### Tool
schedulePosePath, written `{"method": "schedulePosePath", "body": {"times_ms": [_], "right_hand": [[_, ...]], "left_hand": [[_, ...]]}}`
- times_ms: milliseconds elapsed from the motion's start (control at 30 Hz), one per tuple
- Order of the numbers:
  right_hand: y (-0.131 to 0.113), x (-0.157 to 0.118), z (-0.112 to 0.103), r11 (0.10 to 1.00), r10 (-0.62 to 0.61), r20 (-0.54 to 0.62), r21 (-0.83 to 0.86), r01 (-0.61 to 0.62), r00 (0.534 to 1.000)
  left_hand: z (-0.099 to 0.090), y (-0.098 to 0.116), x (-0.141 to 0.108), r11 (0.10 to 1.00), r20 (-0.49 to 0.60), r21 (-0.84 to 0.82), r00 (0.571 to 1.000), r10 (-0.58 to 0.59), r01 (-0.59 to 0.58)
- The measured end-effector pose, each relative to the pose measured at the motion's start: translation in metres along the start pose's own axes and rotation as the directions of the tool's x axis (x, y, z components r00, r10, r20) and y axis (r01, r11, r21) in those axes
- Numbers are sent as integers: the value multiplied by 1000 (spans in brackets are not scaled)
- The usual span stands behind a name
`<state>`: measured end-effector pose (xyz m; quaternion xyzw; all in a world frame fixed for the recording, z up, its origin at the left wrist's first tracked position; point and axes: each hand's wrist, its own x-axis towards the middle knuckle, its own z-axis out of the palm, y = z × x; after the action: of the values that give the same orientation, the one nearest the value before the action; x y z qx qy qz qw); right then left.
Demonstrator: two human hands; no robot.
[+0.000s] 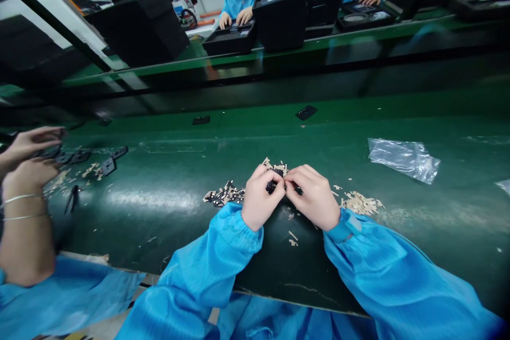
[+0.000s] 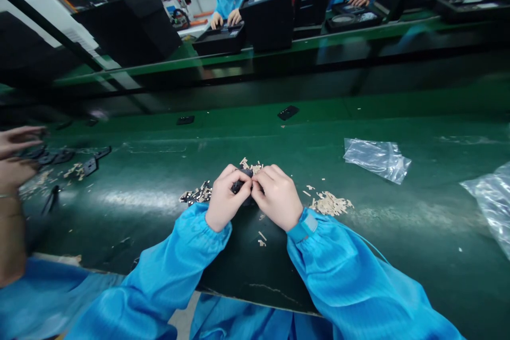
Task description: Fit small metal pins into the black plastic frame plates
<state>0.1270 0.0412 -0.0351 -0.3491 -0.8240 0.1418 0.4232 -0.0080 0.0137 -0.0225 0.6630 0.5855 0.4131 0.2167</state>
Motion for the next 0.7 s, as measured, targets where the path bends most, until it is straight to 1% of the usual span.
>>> {"method": "schedulePosePath", "body": {"times_ms": [133,367,467,567,700], "right_hand": [[0,0,2,1000,14,2,1,-14,1000],[1,0,-1,994,94,28,59,-95,995],[1,0,-3,991,105,45,85,-108,993],[-1,1,-3,987,100,60,118,-107,993],[-1,3,-9,979,116,62,159,-125,991]], "left_hand": [[0,0,1,1000,3,-7,1000,1,-1],[-1,1,0,1000,16,-11,1000,-3,3],[-2,0,0,1000,18,-7,1000,2,-2],[-3,1,1,1000,21,9,999,27,-27],[-7,0,3,995,21,2,995,98,-98]]}}
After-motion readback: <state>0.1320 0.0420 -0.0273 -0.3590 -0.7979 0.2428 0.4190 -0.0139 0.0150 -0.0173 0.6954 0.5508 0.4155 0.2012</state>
